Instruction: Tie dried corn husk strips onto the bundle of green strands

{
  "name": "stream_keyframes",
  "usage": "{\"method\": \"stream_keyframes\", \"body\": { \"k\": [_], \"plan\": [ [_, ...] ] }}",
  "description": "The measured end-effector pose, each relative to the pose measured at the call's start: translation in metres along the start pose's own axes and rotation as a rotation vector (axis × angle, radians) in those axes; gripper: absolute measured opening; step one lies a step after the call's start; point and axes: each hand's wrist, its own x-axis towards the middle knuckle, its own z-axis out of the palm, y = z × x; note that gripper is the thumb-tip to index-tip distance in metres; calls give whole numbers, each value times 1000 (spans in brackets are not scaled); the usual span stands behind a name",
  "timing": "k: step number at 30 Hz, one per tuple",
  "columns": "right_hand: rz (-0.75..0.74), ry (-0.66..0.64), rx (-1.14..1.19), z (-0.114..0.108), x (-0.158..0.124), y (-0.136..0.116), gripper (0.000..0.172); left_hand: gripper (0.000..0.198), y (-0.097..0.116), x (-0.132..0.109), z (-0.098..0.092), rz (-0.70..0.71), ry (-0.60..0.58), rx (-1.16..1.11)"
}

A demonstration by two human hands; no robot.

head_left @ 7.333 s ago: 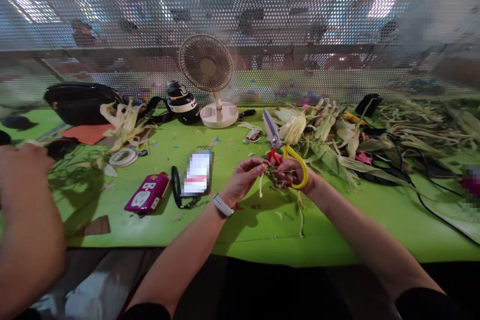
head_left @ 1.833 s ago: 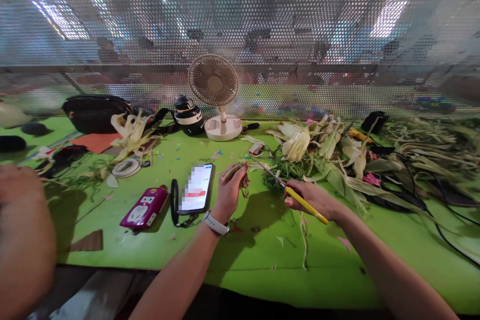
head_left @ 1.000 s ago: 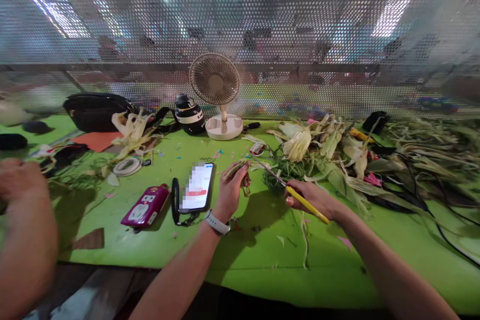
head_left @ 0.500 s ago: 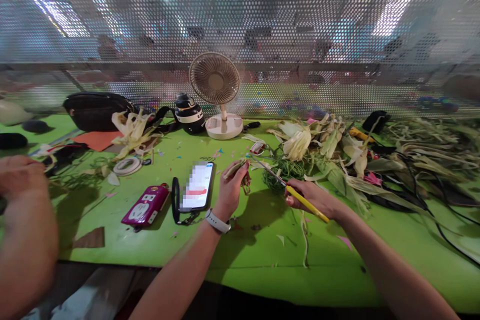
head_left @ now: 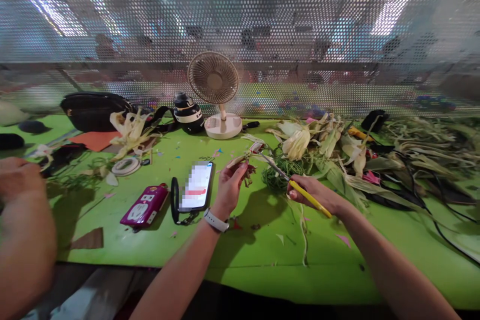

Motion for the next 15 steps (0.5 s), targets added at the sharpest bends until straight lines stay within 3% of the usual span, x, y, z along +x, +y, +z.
{"method": "stream_keyframes", "body": {
  "k": [15],
  "plan": [
    [0, -4, 3, 0, 0, -2, 68, 32, -2, 2, 0, -51, -4, -40]
  ]
}}
